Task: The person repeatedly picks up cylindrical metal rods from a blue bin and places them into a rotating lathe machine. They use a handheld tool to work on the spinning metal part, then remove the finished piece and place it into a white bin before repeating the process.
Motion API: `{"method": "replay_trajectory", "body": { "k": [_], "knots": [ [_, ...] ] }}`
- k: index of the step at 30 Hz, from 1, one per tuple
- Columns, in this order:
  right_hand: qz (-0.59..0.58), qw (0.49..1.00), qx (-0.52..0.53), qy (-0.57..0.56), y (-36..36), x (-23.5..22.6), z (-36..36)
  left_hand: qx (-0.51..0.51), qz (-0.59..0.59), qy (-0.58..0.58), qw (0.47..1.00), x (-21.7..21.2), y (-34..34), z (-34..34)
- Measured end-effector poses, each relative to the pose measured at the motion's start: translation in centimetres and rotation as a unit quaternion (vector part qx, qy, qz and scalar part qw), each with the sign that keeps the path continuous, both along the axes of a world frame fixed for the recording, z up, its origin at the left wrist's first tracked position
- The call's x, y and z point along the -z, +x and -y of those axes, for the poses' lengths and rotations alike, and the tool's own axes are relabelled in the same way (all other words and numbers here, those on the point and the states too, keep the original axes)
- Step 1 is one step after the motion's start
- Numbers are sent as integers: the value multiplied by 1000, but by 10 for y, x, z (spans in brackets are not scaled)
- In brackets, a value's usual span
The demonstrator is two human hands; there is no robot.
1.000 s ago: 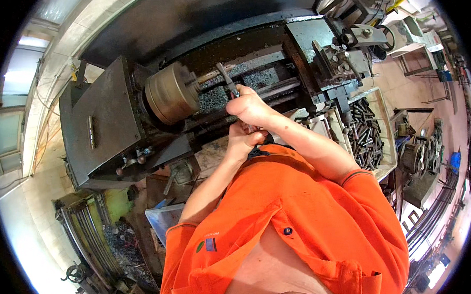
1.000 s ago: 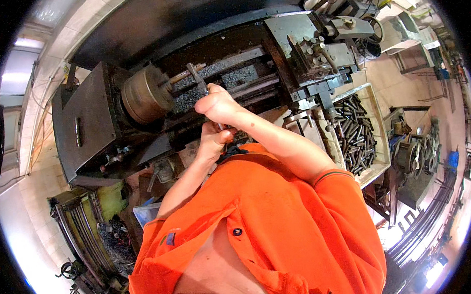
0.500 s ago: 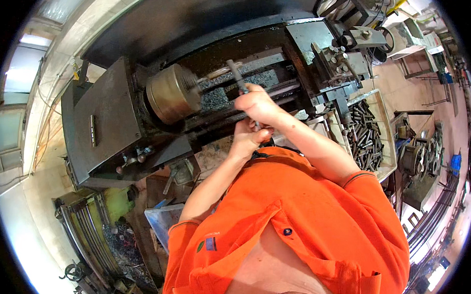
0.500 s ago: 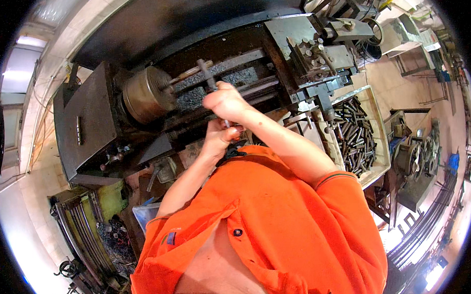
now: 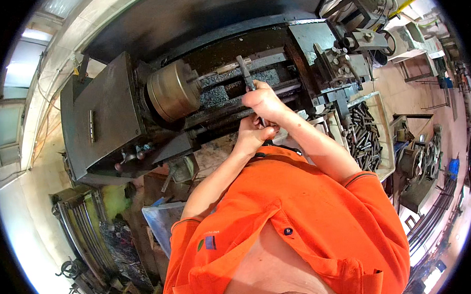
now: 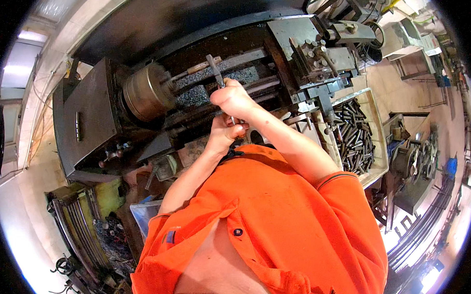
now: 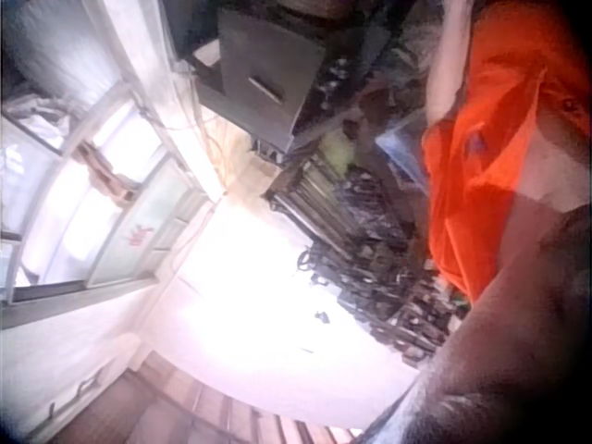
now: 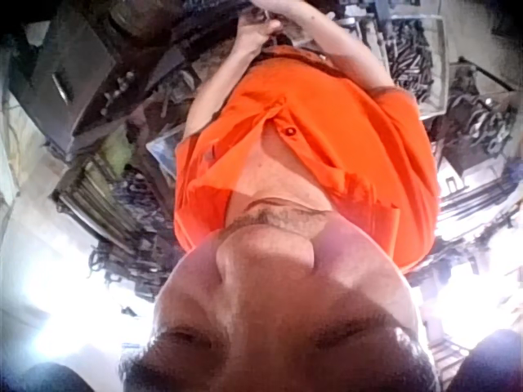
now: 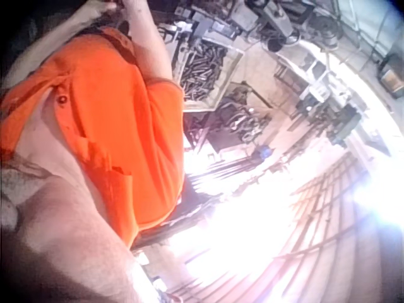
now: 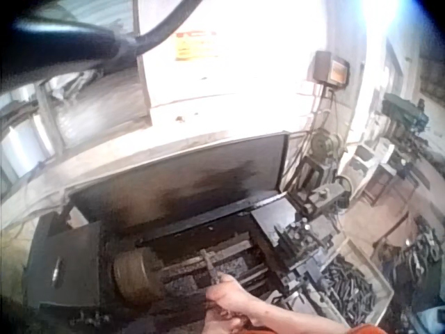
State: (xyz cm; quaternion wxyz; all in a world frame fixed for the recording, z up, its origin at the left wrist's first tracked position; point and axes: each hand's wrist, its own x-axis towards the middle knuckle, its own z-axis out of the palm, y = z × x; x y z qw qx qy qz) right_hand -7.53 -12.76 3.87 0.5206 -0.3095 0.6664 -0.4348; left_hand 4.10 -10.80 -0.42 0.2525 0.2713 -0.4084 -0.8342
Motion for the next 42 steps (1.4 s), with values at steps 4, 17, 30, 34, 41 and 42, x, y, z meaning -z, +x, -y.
{"method": "replay_trajectory", "body": {
  "k": [4, 17, 30, 34, 41, 42],
  "knots": [
    [7, 1000, -13, -15, 25, 5, 12, -18, 28, -6, 999, 4, 24, 5],
    [47, 997, 5, -54, 13, 6, 5, -9, 29, -41, 999, -15, 12, 3],
    [73, 994, 15, -82, 4, 4, 0, -4, 48, -66, 997, -15, 4, -3],
    [19, 997, -5, -74, 21, 0, 8, -44, 50, -57, 996, -13, 17, 0],
    [22, 998, 0, -61, 17, -8, 1, -20, 61, -81, 995, -10, 13, 2],
    [49, 997, -21, -54, 9, -6, -1, -13, 60, -82, 995, -9, 9, 2]
  ]
}}
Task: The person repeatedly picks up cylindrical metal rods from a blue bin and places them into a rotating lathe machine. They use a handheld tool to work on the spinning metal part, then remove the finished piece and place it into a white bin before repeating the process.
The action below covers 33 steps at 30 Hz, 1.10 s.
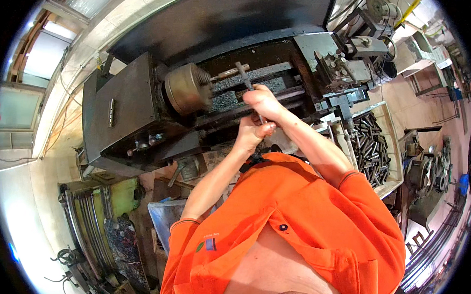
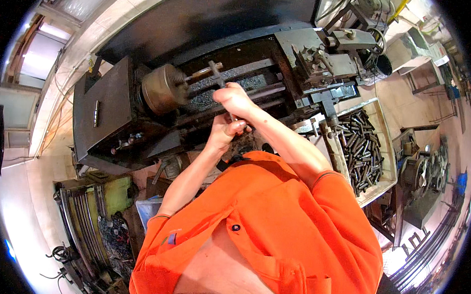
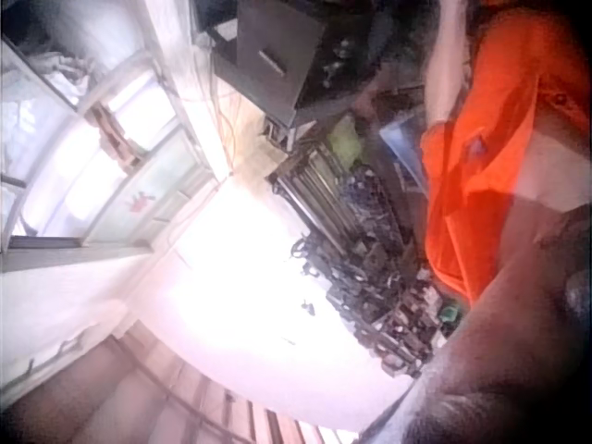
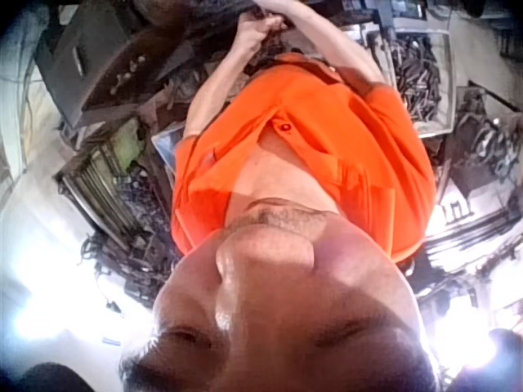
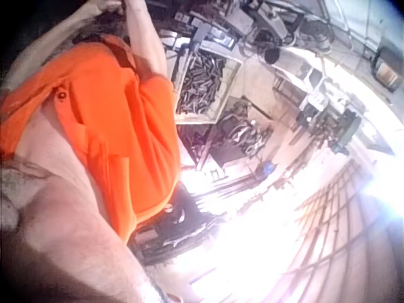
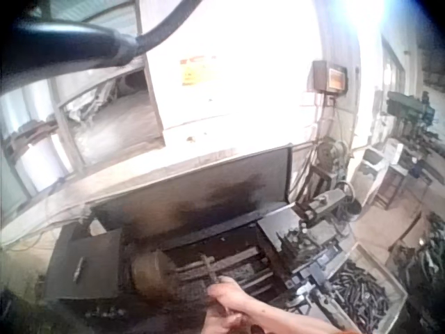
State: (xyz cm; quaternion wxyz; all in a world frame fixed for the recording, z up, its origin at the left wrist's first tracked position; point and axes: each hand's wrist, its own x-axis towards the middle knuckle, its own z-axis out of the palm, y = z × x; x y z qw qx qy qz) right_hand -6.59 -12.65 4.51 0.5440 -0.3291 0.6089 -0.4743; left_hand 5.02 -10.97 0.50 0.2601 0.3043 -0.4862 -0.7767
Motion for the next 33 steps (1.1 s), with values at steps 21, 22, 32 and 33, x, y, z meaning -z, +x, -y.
{"method": "replay_trajectory", "body": {
  "k": [21, 22, 32, 33],
  "knots": [
    [-26, 996, 75, -32, -20, 14, -3, 44, -44, 16, 998, 1, -20, -1],
    [-16, 996, 82, -38, -23, 16, -4, 51, -43, 17, 998, 1, -22, -1],
    [190, 947, 200, -166, -42, 9, -79, 11, 264, -455, 850, -17, -41, -18],
    [193, 943, 215, -164, -40, 4, -90, 21, 263, -471, 842, -18, -42, -23]
  ]
}}
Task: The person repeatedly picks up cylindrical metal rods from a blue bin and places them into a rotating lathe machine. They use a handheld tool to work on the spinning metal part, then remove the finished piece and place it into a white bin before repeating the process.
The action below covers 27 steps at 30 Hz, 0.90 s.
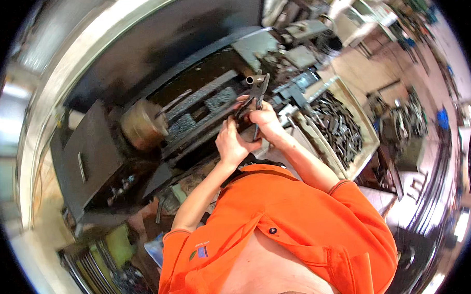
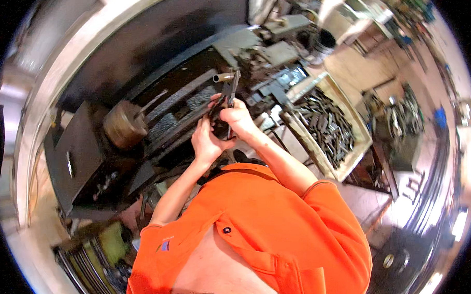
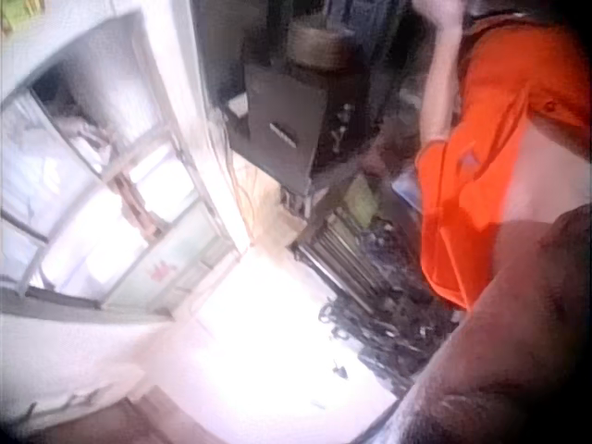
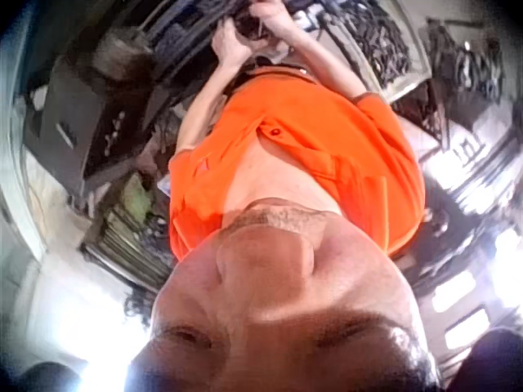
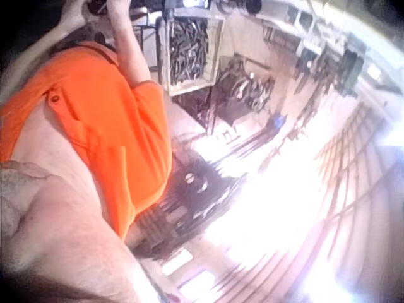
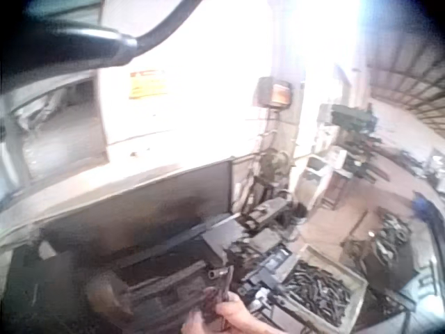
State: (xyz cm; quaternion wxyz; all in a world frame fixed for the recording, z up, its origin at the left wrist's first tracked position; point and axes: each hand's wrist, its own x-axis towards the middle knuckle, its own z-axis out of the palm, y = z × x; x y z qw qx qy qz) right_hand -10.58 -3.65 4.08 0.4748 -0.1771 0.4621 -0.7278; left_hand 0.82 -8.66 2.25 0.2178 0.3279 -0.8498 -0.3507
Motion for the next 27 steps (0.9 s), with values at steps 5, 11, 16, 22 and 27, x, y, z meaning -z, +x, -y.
{"method": "replay_trajectory", "body": {
  "k": [5, 11, 16, 22, 27],
  "knots": [
    [-11, 995, 101, -19, -3, 11, -55, 67, -16, -88, 994, 14, -8, -40],
    [5, 985, 171, -39, -7, 12, -111, 131, -47, -105, 985, 11, -20, -81],
    [-1, 988, 148, -34, -19, 24, -143, 140, -32, -113, 983, 13, -32, -112],
    [142, 980, 137, -35, -46, 60, -226, 242, 79, 79, 964, 5, -51, -165],
    [242, 960, 122, 73, -81, 80, -278, 202, 113, 185, 955, 28, -38, -175]
  ]
}}
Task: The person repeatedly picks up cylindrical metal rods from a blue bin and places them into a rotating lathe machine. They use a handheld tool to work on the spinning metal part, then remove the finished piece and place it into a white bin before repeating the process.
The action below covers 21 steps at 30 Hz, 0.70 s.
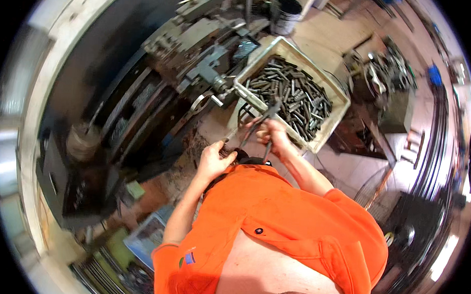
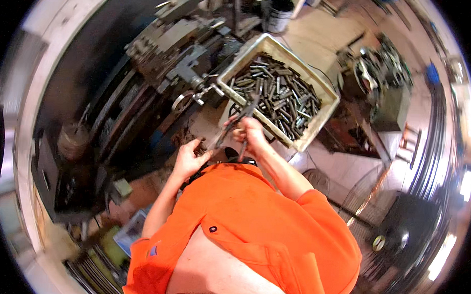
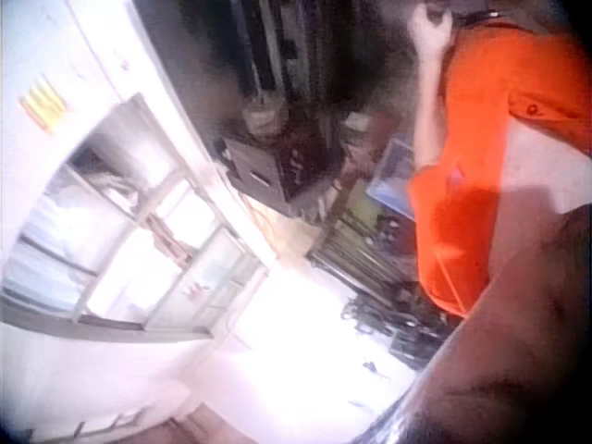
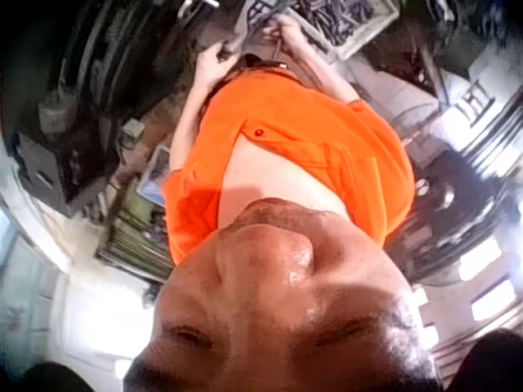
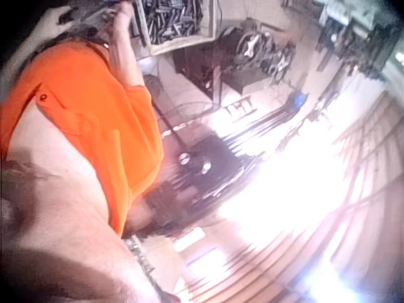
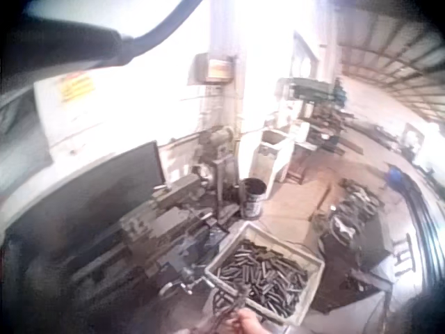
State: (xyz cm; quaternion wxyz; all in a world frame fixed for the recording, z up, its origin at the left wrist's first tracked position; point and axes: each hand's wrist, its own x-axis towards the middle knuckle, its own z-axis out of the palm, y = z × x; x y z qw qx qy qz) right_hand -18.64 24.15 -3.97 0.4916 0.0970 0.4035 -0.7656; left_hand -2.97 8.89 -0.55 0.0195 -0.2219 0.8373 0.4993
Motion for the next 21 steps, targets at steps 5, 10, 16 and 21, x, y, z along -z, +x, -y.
{"method": "replay_trajectory", "body": {
  "k": [5, 10, 16, 21],
  "knots": [
    [42, 996, -23, -74, -89, 27, -29, -121, 15, -35, 992, 8, 47, 15],
    [93, 995, 4, -23, -72, 41, -21, -220, 137, -97, 961, 17, 124, 15],
    [110, 981, -143, 70, 37, 50, 11, -552, 36, -58, 831, 28, 282, -29],
    [191, 916, -344, 83, 112, 29, 62, -708, 100, -10, 699, 85, 459, -78]
  ]
}}
